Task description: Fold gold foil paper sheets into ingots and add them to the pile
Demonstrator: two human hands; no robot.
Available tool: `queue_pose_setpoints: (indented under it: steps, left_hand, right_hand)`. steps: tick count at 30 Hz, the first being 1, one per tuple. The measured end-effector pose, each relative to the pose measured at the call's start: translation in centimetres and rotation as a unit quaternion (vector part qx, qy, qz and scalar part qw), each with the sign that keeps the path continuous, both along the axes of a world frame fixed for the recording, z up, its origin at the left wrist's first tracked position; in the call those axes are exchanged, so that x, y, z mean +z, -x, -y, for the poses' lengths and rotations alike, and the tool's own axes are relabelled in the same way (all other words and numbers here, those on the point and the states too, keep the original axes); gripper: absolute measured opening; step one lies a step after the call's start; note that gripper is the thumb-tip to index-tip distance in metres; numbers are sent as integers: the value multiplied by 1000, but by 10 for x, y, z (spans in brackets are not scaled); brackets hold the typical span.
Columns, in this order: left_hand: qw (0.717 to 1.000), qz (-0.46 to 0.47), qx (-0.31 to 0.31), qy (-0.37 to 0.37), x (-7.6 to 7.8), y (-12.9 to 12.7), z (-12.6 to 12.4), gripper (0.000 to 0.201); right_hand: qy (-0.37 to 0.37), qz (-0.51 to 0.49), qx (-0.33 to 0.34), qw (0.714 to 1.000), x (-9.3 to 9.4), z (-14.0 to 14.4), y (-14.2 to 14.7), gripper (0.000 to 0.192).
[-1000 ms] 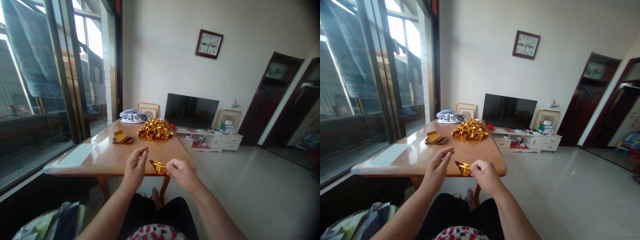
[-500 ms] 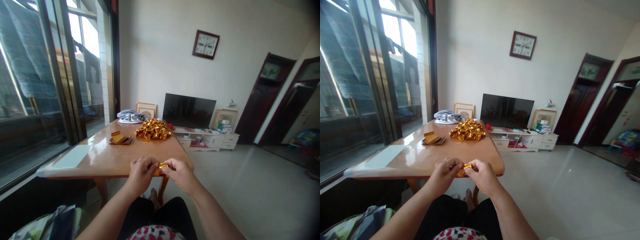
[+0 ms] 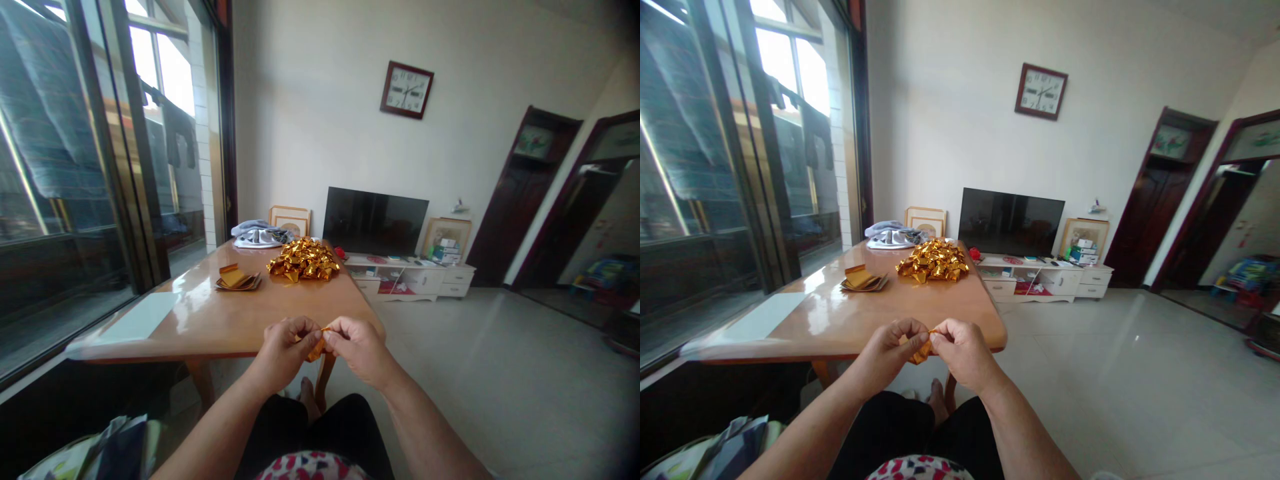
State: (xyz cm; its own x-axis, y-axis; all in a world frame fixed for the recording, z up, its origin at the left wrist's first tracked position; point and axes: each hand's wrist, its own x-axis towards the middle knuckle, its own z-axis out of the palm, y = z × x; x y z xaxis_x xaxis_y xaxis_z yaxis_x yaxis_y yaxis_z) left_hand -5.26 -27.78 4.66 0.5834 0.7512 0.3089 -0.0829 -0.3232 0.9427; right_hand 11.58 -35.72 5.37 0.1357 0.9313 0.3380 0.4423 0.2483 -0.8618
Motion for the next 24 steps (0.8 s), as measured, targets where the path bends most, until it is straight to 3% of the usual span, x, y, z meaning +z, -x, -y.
queue_pose_setpoints:
  steps: [4, 9, 15, 24]
  left_hand:
    - [995, 27, -64, 67, -5, 0, -5, 32]
    - [992, 75, -26, 103, -7, -2, -8, 35]
    - [995, 85, 27, 55, -13, -7, -7, 35]
    - [993, 35, 97, -58, -16, -9, -6, 32]
  right_hand:
    - [-11, -63, 15, 998, 4, 1, 3, 19]
    - [-141, -6, -87, 986, 8, 6, 9, 12]
    - [-191, 62, -93, 975, 4, 4, 22, 12]
    - [-163, 34, -113, 979, -8, -5, 22, 14]
